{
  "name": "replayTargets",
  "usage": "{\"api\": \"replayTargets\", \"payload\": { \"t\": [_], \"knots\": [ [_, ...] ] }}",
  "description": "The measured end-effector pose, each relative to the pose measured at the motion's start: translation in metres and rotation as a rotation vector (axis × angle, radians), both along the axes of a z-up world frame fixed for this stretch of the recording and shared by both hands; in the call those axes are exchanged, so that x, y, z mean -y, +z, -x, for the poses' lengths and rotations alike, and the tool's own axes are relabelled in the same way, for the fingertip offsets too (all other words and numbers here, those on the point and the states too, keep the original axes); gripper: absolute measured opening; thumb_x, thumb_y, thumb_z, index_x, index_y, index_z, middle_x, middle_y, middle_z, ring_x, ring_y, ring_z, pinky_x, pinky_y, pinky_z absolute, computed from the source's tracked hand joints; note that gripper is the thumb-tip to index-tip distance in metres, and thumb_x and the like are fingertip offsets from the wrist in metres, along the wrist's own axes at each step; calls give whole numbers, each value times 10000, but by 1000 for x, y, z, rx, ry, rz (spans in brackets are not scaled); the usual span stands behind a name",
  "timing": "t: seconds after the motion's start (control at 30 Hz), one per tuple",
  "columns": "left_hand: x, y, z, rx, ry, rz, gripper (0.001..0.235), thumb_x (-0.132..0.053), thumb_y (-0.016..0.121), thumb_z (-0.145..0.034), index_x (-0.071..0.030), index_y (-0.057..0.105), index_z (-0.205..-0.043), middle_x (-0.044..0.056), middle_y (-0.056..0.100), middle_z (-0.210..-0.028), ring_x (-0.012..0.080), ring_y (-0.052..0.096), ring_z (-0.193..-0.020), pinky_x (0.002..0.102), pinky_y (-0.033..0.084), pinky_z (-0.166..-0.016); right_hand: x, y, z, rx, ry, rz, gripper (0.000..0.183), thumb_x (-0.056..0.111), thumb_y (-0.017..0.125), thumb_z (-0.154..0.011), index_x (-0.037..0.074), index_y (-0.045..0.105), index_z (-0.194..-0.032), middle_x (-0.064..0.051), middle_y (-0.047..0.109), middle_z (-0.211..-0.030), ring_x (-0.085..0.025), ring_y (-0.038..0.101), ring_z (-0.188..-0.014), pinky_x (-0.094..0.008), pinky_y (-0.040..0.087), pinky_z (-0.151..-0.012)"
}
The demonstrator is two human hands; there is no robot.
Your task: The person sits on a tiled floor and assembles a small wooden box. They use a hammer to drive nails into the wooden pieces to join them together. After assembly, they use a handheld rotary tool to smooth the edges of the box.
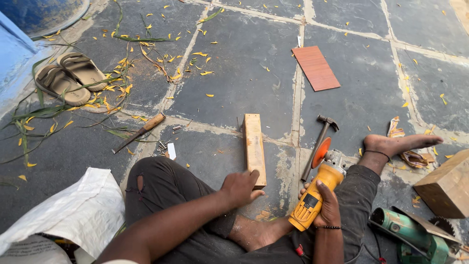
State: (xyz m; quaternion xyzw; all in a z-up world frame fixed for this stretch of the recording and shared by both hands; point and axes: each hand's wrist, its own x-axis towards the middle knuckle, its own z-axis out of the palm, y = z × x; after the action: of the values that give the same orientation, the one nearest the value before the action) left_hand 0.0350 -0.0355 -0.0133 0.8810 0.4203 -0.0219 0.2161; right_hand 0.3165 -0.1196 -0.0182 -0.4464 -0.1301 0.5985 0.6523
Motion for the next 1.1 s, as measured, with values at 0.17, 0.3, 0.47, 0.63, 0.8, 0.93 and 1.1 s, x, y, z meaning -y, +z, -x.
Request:
{"api": "replayTargets", "payload": {
  "t": [0.17, 0.3, 0.47, 0.63, 0.8, 0.93, 1.1],
  "knots": [
    [-87, 27, -12, 40, -446, -241, 1218, -506, 969, -523, -258, 396, -1568, 138, 369, -1619, 366, 324, -1482, 591, 303, -1150, 1, -6, -9, -31, -10, -20, 357, 253, 722, -918, 29, 572, -1152, -121, 677, -917, -247, 722, -814, -416, 638, -706],
    [-130, 25, -42, -324, -748, -220, 1461, -508, 1081, -323, -372, 355, -1583, 91, 303, -1635, 373, 188, -1525, 647, 181, -1157, 3, -9, -7, -64, -4, -36, 355, 239, 731, -930, 15, 561, -1146, -127, 677, -923, -243, 725, -820, -419, 646, -724],
    [-150, -3, -53, -417, -630, -319, 1003, -672, 894, -559, -156, 588, -1363, 55, 625, -1357, 275, 505, -1357, 460, 376, -1178, 1, -7, -1, -16, -9, -6, 356, 242, 732, -913, 15, 569, -1132, -130, 680, -908, -240, 724, -792, -417, 642, -691],
    [-120, -7, -66, -248, -57, -68, 1049, -827, 674, -769, -15, 506, -1412, 200, 609, -1315, 343, 558, -1242, 470, 484, -1020, -4, -4, -1, 3, -15, -1, 360, 236, 732, -914, 6, 570, -1138, -138, 677, -904, -238, 725, -796, -409, 646, -696],
    [-107, 2, -82, -189, 194, 77, 1045, -807, 644, -807, -2, 453, -1446, 227, 587, -1337, 356, 581, -1232, 487, 534, -972, -1, -4, 1, -9, -2, -8, 376, 227, 734, -911, 15, 562, -1169, -134, 679, -914, -235, 730, -798, -397, 645, -692],
    [-129, -14, -87, -46, 440, 272, 1038, -741, 624, -869, 24, 322, -1503, 280, 486, -1397, 389, 587, -1231, 502, 573, -954, -5, -3, 5, 13, -22, 38, 376, 228, 727, -915, -3, 553, -1155, -140, 682, -917, -237, 730, -790, -413, 649, -692],
    [-156, -95, -59, 262, 398, 369, 724, -460, 536, -1032, 21, 323, -1530, 291, 548, -1353, 402, 587, -1217, 499, 486, -1028, -10, -4, 7, 35, -1, 50, 355, 225, 729, -924, -9, 569, -1137, -138, 682, -907, -240, 731, -794, -414, 647, -686]
  ]
}}
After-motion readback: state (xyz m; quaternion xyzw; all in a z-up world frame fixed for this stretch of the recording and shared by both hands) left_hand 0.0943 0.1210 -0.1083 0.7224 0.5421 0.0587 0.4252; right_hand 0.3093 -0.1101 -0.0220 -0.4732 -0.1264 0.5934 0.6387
